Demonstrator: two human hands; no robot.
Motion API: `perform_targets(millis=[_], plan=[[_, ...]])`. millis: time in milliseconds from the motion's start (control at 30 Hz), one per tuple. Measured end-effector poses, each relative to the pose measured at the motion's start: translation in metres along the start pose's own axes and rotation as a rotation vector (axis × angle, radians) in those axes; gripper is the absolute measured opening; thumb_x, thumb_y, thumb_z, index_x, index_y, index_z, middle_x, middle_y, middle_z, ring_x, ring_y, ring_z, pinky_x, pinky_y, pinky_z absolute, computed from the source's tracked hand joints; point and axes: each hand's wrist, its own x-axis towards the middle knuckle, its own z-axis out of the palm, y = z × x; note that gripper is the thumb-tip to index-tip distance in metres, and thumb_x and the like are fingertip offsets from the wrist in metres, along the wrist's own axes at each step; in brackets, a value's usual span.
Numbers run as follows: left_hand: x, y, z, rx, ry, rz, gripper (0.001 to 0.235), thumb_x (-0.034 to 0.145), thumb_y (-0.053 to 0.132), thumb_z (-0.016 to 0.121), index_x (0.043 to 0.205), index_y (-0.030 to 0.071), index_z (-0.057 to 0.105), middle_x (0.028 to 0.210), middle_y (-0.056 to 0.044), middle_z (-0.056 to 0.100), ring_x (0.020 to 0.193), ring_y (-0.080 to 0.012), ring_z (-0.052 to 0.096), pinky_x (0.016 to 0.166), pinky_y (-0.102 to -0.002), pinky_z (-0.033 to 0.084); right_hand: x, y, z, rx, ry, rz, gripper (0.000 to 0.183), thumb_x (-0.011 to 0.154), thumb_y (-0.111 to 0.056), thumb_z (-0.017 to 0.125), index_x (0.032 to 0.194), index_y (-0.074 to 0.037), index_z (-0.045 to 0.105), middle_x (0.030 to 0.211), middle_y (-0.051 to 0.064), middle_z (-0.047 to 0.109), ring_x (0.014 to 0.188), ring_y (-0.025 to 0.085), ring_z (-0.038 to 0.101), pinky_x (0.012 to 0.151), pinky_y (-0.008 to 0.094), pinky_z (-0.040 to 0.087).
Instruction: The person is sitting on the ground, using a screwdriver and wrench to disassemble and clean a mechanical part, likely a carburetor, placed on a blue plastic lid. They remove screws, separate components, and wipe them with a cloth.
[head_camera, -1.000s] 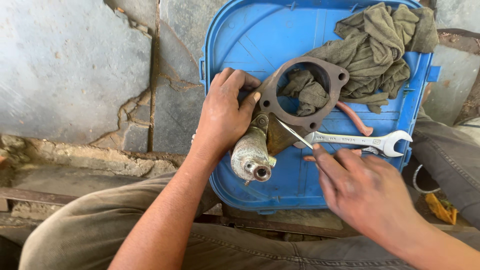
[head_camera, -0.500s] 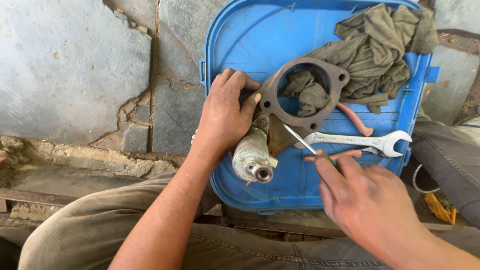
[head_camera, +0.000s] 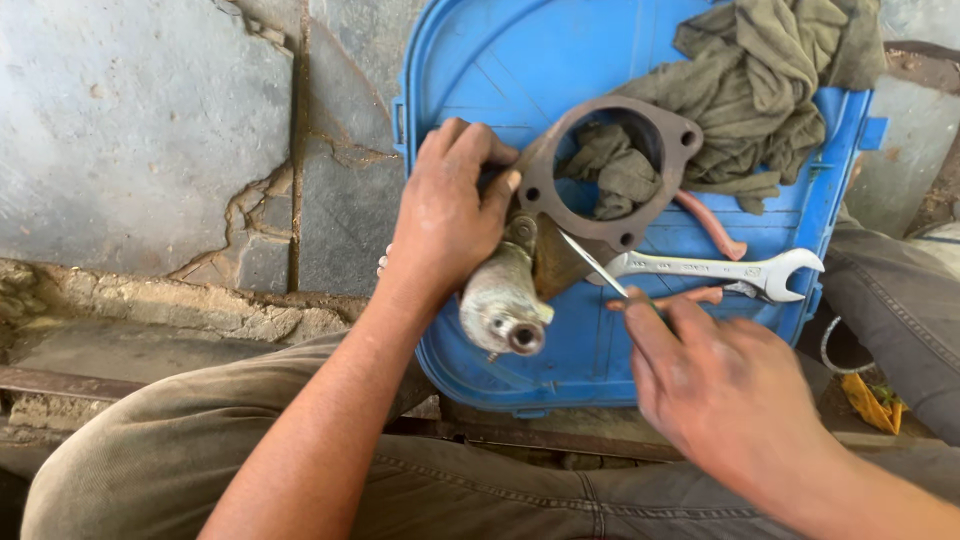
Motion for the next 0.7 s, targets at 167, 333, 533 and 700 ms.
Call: perform_targets(millis=[167, 333, 533, 700], plan=[[0.001, 0.002, -0.003, -0.012, -0.015, 0.001, 0.016, 0.089, 0.008, 0.073, 0.102, 0.005, 0.064, 0.103, -0.012, 0.061, 0.104, -0.0356, 0.058, 0.090, -0.046, 0.047, 0.013, 0.011, 0.019, 0.291, 0.125, 0.039, 0.031, 0.088, -0.015, 0.068, 0.117, -0.005, 0.063, 0.087, 0.012, 0.066, 0.061, 0.028, 0.063, 0.055, 0.039, 0.050], [-0.001, 0.005, -0.005, -0.038, -0.042, -0.058, 0.016, 0.089, 0.008, 0.073, 0.102, 0.005, 0.065, 0.103, -0.011, 0.062, 0.105, -0.0334, 0.059, 0.090, -0.044, 0.048, 0.024, 0.020, 0.010, 0.775, -0.427, 0.634, 0.023, 0.099, -0.025, 0.064, 0.119, -0.015, 0.066, 0.060, 0.011, 0.062, 0.047, 0.018, 0.050, 0.049, 0.035, 0.038], [0.001, 0.013, -0.009, -0.047, -0.046, -0.109, 0.015, 0.089, 0.009, 0.074, 0.101, 0.005, 0.065, 0.103, -0.009, 0.063, 0.105, -0.0319, 0.061, 0.089, -0.042, 0.049, 0.035, 0.022, -0.022, 0.751, -0.538, 0.625, 0.021, 0.096, -0.027, 0.065, 0.114, -0.018, 0.069, 0.056, 0.011, 0.055, 0.049, 0.020, 0.045, 0.050, 0.038, 0.037], [-0.001, 0.013, -0.008, -0.049, -0.038, -0.114, 0.015, 0.089, 0.008, 0.074, 0.102, 0.005, 0.065, 0.103, -0.009, 0.063, 0.104, -0.0304, 0.062, 0.088, -0.042, 0.051, 0.023, 0.023, -0.019, 0.654, -0.659, 0.707, 0.027, 0.097, -0.029, 0.066, 0.120, -0.016, 0.066, 0.058, 0.006, 0.066, 0.049, 0.023, 0.055, 0.056, 0.039, 0.043]])
